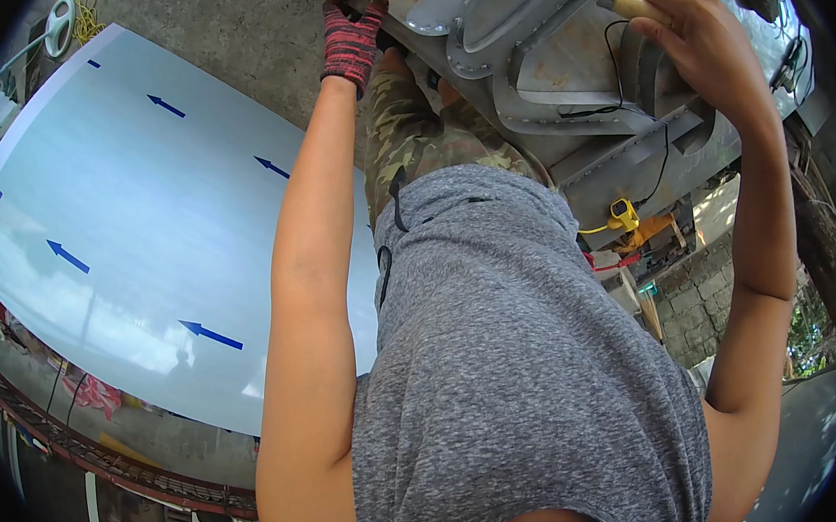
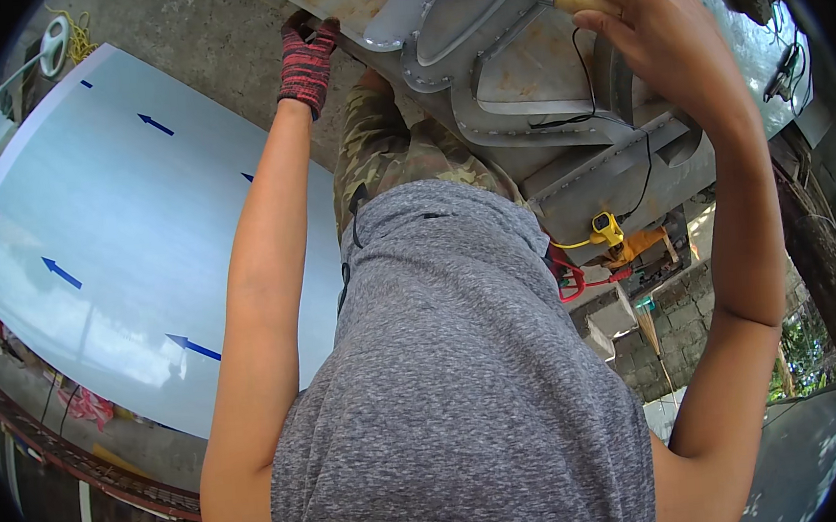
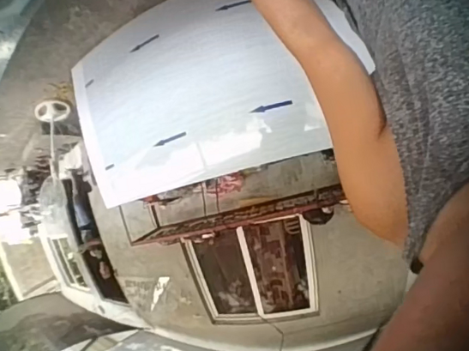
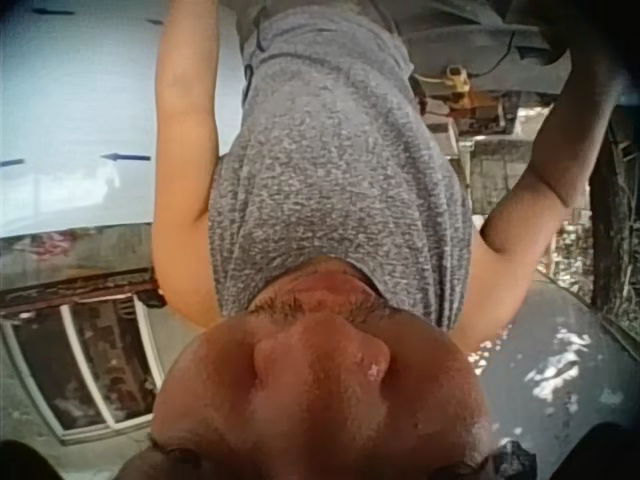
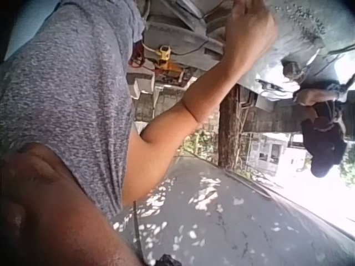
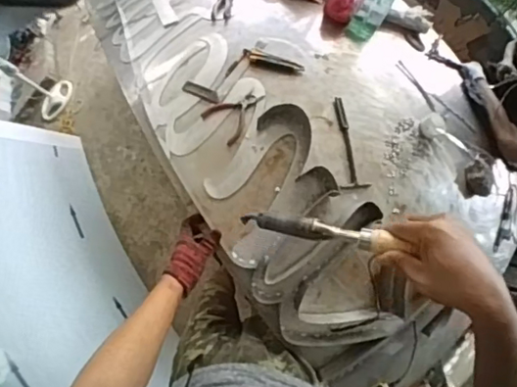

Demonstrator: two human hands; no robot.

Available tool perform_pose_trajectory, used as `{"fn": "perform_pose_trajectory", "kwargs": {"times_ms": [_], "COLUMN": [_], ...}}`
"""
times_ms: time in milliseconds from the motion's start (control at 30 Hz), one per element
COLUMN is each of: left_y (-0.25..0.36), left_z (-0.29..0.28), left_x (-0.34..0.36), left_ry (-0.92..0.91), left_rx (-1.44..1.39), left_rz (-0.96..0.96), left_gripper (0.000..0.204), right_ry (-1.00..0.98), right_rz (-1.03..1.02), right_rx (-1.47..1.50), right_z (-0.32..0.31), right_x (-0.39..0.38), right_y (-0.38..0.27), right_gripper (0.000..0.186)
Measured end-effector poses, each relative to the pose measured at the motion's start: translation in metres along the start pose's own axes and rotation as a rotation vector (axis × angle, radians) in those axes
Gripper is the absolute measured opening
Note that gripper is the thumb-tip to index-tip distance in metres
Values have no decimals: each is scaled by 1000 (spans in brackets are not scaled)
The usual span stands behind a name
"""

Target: The person is cutting and assembling metal letters for a sign.

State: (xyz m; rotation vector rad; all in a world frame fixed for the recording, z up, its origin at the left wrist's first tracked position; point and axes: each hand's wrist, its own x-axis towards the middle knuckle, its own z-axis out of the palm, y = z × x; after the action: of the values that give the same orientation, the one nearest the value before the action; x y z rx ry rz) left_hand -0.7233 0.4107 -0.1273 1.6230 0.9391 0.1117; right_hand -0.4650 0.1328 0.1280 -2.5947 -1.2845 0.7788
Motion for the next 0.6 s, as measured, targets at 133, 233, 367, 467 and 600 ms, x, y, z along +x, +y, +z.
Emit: {"fn": "perform_pose_trajectory", "kwargs": {"times_ms": [133, 233, 367, 467, 600], "left_y": [-1, -11, -8, -5, -5], "left_z": [-1, -8, -10, -12, -18], "left_x": [10, 6, 4, 2, 2], "left_ry": [-29, -2, -45, -72, -60], "left_rx": [-86, -69, -171, -204, -232], "left_rz": [-85, -115, -143, -147, -186], "left_gripper": [76, 76, 73, 75, 74], "right_ry": [123, 202, 425, 645, 891], "right_rz": [225, 446, 616, 720, 852], "right_rx": [297, 561, 815, 784, 828], "right_z": [-24, -22, -3, 17, 54], "right_x": [-47, -78, -124, -153, -156], "right_y": [22, 41, 74, 104, 165], "right_gripper": [38, 38, 38, 40, 37]}}
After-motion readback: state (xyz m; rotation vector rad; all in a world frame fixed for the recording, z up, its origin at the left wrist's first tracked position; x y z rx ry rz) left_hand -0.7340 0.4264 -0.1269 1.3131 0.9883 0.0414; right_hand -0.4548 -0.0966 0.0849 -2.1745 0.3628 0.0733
